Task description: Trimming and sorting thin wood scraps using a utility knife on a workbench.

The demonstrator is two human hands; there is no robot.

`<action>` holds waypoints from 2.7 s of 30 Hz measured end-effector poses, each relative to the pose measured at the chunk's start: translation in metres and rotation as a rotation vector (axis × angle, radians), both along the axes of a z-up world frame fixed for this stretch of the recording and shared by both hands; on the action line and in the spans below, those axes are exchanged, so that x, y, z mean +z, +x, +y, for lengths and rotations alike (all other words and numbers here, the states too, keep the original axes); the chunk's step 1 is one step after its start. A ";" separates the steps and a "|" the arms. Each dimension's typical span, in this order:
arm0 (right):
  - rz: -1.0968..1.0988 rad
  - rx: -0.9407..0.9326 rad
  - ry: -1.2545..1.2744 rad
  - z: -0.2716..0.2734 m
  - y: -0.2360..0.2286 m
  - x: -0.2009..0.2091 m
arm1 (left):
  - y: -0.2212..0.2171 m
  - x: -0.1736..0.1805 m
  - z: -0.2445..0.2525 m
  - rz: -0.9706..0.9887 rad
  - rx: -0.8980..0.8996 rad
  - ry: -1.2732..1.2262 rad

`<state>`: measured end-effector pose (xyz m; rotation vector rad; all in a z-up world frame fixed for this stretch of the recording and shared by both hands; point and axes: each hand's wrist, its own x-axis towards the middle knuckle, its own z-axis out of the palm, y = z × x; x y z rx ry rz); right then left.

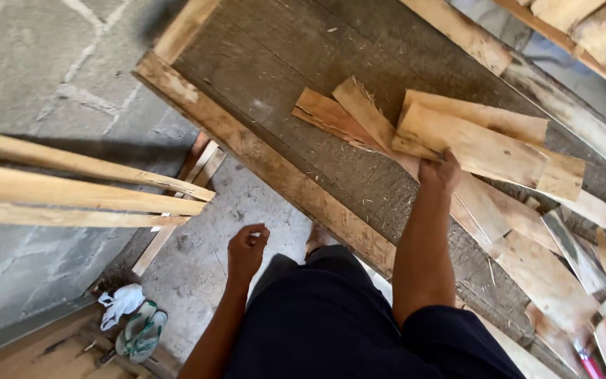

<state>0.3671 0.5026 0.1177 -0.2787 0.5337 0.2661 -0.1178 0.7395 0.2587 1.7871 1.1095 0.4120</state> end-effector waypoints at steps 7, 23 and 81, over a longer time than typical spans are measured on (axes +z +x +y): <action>0.086 -0.119 -0.003 0.035 0.019 -0.033 | 0.096 0.009 0.060 -0.025 -0.161 -0.173; -0.015 0.391 -0.755 0.121 -0.064 0.148 | 0.260 -0.013 0.206 -0.117 -0.641 -0.227; -0.601 1.457 -2.334 0.017 0.056 0.146 | 0.331 -0.024 0.218 -0.542 -0.191 -1.010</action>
